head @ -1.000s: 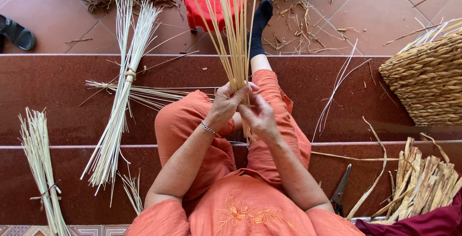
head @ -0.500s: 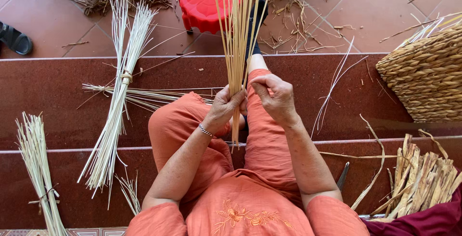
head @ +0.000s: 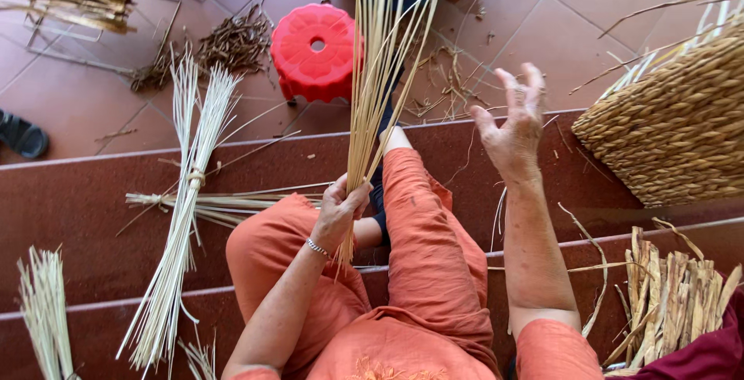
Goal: The person sits on the floor and gathers thin straw stalks into a bundle. They use shears to trim the ends and tie the bundle with a thin strip of material. The person continues to add stalks and adjust the bundle throughout the clip.
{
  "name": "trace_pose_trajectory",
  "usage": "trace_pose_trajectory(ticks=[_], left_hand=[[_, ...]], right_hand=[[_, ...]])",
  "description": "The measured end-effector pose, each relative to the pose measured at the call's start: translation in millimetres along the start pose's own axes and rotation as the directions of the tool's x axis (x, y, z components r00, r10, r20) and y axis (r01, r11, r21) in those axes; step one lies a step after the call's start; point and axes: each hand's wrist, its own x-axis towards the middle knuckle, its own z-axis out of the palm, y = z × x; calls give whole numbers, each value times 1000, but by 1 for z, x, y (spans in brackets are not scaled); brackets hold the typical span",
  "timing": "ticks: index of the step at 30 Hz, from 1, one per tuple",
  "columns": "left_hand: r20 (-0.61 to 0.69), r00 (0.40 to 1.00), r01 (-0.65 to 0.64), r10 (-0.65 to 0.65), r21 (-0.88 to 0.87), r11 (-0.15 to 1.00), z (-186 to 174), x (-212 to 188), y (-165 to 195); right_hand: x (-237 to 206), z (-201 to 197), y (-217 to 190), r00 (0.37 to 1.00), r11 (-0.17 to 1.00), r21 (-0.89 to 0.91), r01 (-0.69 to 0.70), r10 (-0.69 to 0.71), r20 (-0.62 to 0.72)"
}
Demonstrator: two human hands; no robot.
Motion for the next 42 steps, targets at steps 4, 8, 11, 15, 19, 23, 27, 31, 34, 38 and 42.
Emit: trace_pose_trajectory(ticks=[4, 8, 11, 15, 19, 23, 27, 31, 34, 38, 42], left_hand=[[56, 998, -28, 27, 20, 999, -2, 0, -17], [101, 995, -17, 11, 50, 999, -6, -4, -34], [131, 991, 21, -34, 106, 994, -9, -8, -39], [138, 981, 122, -135, 102, 987, -11, -11, -38], [98, 972, 211, -216, 55, 976, -9, -8, -36], [95, 966, 238, -239, 19, 971, -8, -6, -40], [97, 978, 183, -185, 34, 983, -9, -7, -49], [82, 982, 162, -169, 87, 983, -10, -4, -62], [69, 986, 138, -149, 143, 980, -10, -1, -73], [51, 991, 108, -121, 209, 972, -11, 2, -87], [104, 992, 59, -79, 177, 982, -2, 5, -97]], right_hand=[[13, 9, -3, 969, 954, 196, -226, 200, 146], [25, 29, -4, 855, 714, 485, -505, 336, 395], [25, 42, -1, 835, 576, 606, -548, 339, 433], [17, 46, 7, 928, 624, 688, -371, 272, 254], [5, 39, 16, 935, 604, 717, -348, 278, 220], [-6, 31, 22, 925, 546, 758, -356, 323, 202], [-11, 26, 29, 939, 571, 762, -305, 312, 143], [-14, 26, 41, 932, 559, 771, -306, 341, 122], [-15, 26, 50, 934, 561, 774, -294, 341, 108], [-18, 30, 54, 829, 399, 801, -445, 522, 200], [-37, 44, 42, 805, 308, 768, -561, 419, 420]])
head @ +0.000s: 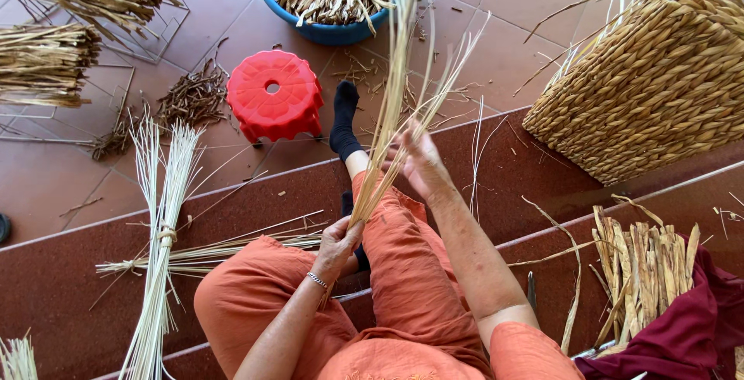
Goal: The person sits on the floor and gathers thin straw stalks into a bundle. They use shears to trim the ends and tie the bundle with a thin strip of material. The person continues to add stalks and adjust the bundle throughout the clip.
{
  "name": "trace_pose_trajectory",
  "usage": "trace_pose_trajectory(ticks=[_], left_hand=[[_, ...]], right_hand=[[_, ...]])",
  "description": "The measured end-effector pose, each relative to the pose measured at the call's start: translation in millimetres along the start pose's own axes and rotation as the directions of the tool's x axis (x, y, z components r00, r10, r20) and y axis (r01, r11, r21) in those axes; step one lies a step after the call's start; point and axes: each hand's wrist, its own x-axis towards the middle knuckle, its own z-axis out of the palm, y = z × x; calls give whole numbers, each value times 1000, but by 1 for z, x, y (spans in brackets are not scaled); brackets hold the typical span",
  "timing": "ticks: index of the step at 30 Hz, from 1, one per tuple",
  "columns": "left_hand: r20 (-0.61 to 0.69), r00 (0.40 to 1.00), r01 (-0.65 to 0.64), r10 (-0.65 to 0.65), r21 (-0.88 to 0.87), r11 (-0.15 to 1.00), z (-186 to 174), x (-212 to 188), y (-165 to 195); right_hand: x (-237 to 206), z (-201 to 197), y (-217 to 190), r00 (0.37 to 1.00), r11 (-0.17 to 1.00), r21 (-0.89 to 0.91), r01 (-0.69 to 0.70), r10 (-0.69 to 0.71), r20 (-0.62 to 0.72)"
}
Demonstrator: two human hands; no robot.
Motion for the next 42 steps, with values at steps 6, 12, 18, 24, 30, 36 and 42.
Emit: trace_pose_trajectory(ticks=[6, 12, 18, 24, 30, 36, 42], left_hand=[[61, 996, -81, 67, 271, 959, 10, -1, 22], [213, 924, -382, 318, 484, 787, -2, 47, 82], [294, 849, -464, 438, 812, 354, -31, 75, 157], [141, 954, -258, 264, 836, 484, -67, 92, 148], [-48, 975, -83, 215, 822, 563, -99, 113, 110], [-97, 969, -63, 229, 796, 602, -106, 119, 92], [-110, 970, -27, 217, 837, 546, -112, 112, 80]], right_hand=[[-14, 36, 4, 992, 998, 15, -56, 54, 110], [-5, 96, -32, 927, 987, 2, 162, -153, 342], [7, 144, -47, 802, 896, -182, 406, -254, 540], [36, 154, 1, 813, 876, -263, 405, -214, 541], [68, 149, 58, 879, 877, -385, 288, -82, 471], [82, 132, 90, 913, 877, -416, 239, -58, 404], [85, 127, 109, 916, 864, -435, 253, -70, 394]])
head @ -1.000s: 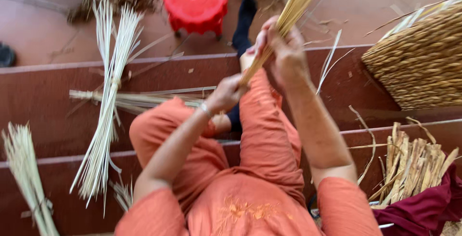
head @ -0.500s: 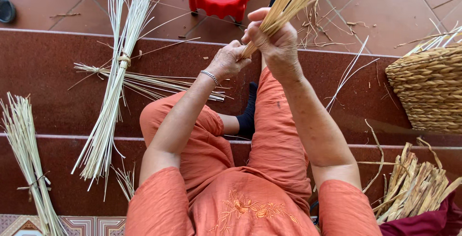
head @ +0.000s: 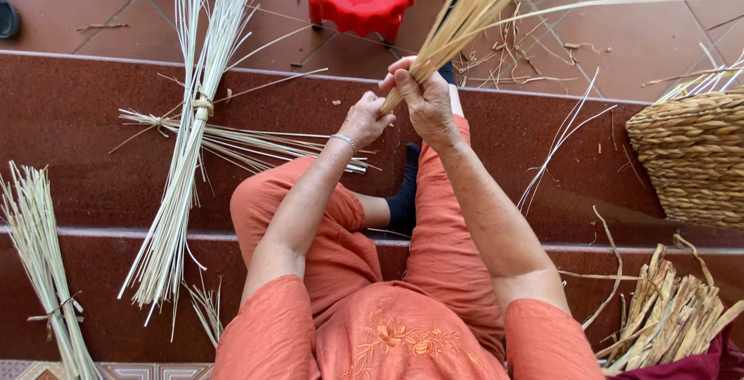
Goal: The person sits on the floor and gathers thin straw stalks into a bundle. They use shears to trim the ends and tie the bundle with a thin strip of material. The person continues to add stalks and adjust the bundle throughout the clip.
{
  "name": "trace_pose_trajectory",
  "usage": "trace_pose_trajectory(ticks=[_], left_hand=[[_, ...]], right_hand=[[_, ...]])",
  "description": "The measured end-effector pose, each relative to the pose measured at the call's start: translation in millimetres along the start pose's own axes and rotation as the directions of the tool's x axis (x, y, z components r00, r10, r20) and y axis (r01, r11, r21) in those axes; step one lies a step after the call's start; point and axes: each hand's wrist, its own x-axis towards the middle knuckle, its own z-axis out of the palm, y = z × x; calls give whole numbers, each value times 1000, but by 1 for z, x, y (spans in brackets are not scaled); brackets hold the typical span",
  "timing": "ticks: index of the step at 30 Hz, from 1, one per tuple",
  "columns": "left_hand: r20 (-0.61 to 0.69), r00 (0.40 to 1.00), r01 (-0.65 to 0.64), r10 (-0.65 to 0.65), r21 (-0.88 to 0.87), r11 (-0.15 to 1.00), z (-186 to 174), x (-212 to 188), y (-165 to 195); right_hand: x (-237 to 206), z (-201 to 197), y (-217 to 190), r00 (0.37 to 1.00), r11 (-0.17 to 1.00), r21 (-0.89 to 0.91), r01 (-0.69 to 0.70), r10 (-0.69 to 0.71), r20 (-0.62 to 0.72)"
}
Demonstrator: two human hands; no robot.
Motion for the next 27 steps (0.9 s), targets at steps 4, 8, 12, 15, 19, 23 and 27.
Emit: trace_pose_trajectory(ticks=[4, 8, 12, 15, 19, 23, 27], left_hand=[[-52, 993, -91, 109, 269, 959, -6, -5, 4], [-135, 931, -297, 339, 261, 918, -18, -41, 15], [97, 995, 18, 3, -216, 976, -27, -74, 19], [-51, 980, -174, 190, 227, 958, -37, -84, 13], [-53, 946, -274, 319, 391, 879, -64, -99, -14], [69, 983, -171, 169, 666, 726, -91, -114, -55], [57, 998, -52, 11, 797, 601, -110, -119, -72]], right_hand=[[10, -26, -20, 986, 993, 114, 43, -24, -163], [9, -80, -61, 949, 903, 411, 126, 11, -316], [-13, -105, -78, 930, 889, 438, 132, 42, -365], [-36, -108, -74, 923, 873, 476, 105, 93, -373], [-70, -129, -65, 882, 894, 432, 119, 104, -459], [-105, -145, -54, 870, 985, 171, -3, 87, -486], [-124, -122, -31, 836, 961, 238, -140, 244, -492]])
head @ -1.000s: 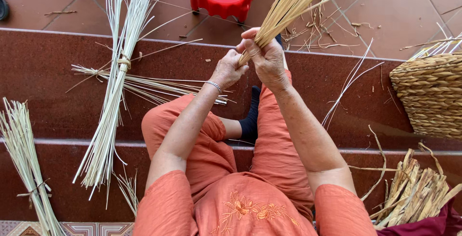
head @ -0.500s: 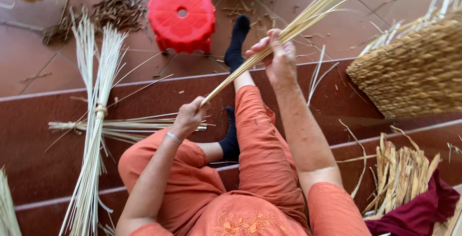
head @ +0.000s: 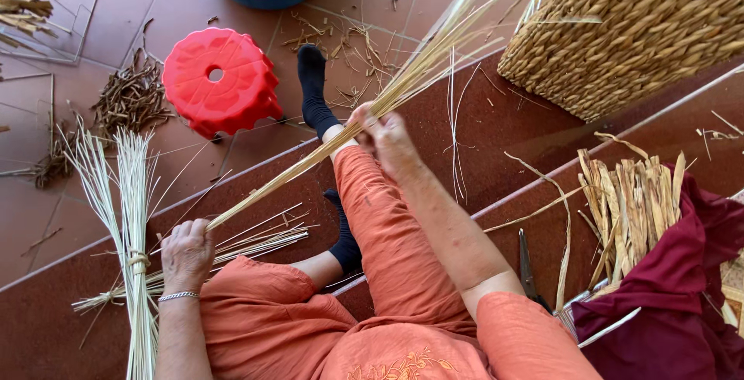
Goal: The person sits on the floor and gathers thin straw stalks into a bundle. They use shears to trim the ends and tie the bundle with a thin strip of material. The person continues to add stalks and adjust the bundle throughout the clip.
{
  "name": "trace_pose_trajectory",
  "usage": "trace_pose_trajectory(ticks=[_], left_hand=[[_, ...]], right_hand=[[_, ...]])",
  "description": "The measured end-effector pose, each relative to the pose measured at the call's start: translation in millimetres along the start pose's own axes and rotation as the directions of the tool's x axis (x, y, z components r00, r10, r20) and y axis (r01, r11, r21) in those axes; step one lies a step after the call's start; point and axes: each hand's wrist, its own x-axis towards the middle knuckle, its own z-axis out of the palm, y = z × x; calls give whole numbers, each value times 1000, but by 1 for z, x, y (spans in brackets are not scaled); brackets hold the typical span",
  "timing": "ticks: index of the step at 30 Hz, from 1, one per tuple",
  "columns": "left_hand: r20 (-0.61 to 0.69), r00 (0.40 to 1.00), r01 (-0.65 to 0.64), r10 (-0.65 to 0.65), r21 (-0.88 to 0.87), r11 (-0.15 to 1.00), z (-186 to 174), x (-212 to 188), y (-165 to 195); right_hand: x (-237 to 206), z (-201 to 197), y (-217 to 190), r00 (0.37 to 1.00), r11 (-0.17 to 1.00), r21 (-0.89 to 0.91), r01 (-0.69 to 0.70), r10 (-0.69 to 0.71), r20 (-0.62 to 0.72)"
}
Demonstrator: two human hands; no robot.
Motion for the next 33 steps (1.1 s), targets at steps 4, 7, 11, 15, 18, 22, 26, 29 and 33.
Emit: trace_pose_trajectory(ticks=[4, 7, 11, 15, 18, 22, 26, 29, 33], left_hand=[[246, 963, 96, -112, 75, 993, -32, 7, 18], [298, 954, 1, 20, -71, 997, -62, 23, 55], [-27, 963, -247, 268, -491, 836, -77, 37, 121], [256, 934, 89, 250, -842, 532, -64, 48, 162], [197, 929, 91, 312, -942, 324, -45, 54, 174], [137, 940, 50, 313, -961, 271, -28, 46, 168], [194, 900, 137, 391, -976, 168, -26, 40, 158], [244, 881, 193, 405, -968, 163, -29, 37, 157], [307, 861, 241, 406, -948, 206, -33, 36, 159]], right_hand=[[-10, 24, 35, 999, 985, 172, 17, -23, 34], [-21, 35, 57, 997, 981, 189, 37, -49, 63], [-43, 49, 80, 993, 984, 175, 42, -61, 104], [-54, 50, 89, 985, 964, 253, 87, -121, 121], [-55, 41, 80, 976, 965, 206, 162, -188, 109], [-64, 21, 51, 987, 986, 113, 122, -132, 91], [-68, -14, 13, 992, 976, 211, 55, -29, -126], [-70, -34, -2, 974, 964, 217, 156, -113, -196], [-71, -44, -6, 941, 951, 156, 268, -224, -254]])
